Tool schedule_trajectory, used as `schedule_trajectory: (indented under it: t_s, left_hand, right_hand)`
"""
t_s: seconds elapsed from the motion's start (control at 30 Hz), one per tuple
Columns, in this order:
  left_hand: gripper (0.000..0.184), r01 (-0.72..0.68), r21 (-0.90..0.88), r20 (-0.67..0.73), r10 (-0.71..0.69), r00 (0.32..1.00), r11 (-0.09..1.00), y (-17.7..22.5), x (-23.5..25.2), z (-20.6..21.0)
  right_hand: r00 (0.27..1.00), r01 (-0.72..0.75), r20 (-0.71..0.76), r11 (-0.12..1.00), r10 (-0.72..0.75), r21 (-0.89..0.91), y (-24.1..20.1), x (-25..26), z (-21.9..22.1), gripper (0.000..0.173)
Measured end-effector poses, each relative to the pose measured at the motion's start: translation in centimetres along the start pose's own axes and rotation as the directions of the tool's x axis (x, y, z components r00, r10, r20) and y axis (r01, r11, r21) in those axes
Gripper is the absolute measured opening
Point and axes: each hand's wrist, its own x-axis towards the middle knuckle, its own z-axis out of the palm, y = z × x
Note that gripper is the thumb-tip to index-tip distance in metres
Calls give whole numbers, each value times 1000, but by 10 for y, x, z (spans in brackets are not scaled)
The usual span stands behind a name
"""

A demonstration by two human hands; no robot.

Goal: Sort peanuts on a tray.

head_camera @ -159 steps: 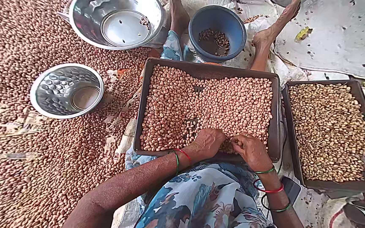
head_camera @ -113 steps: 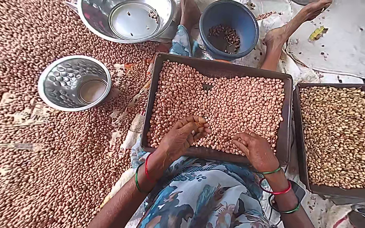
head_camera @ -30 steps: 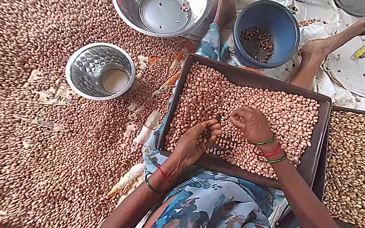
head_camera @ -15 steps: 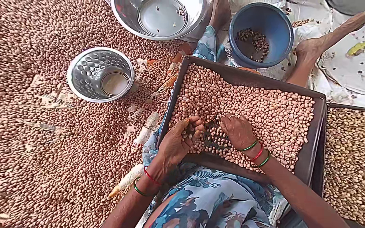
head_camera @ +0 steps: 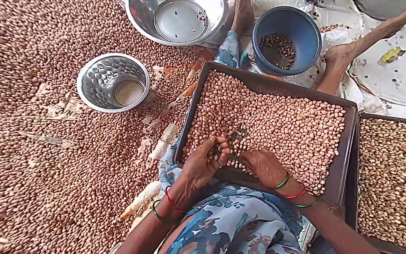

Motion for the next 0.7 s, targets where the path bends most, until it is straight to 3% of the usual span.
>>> schedule_trajectory:
  t_s: [0.1,0.2,0.3,0.43,0.53,0.63,0.7]
  left_hand:
    - [40,-73,29,1,73,997,997,7,-1,1]
    - [39,-91,52,30,89,996,995,7,0,2]
    - [38,-80,42,6,80,997,996,5,-2,5]
    - [37,-112,-6,-29,111,993,994,6,-1,3]
    - [39,-145,13,-4,145,989,989,9,1,-3]
    - [40,-101,139,46,95,994,985,12,1,-2]
    - [39,-20,207,86,2,996,978,10,2,-3]
  right_hand:
    - [991,35,-127,997,-43,-67,3,1,5,8]
    - [991,-30,-129,1000,28,-10,12,10,-20,4]
    - [993,0,-119,1000,-1,-7,16,12,-31,4]
    - [977,199,-74,979,-201,-35,12,2,-1,9]
    - [970,205,-109,972,-218,-115,8,0,16,9]
    - [995,55,-88,980,-38,191,10,7,-9,13]
    - [993,42,-116,858,21,512,8,10,-33,14]
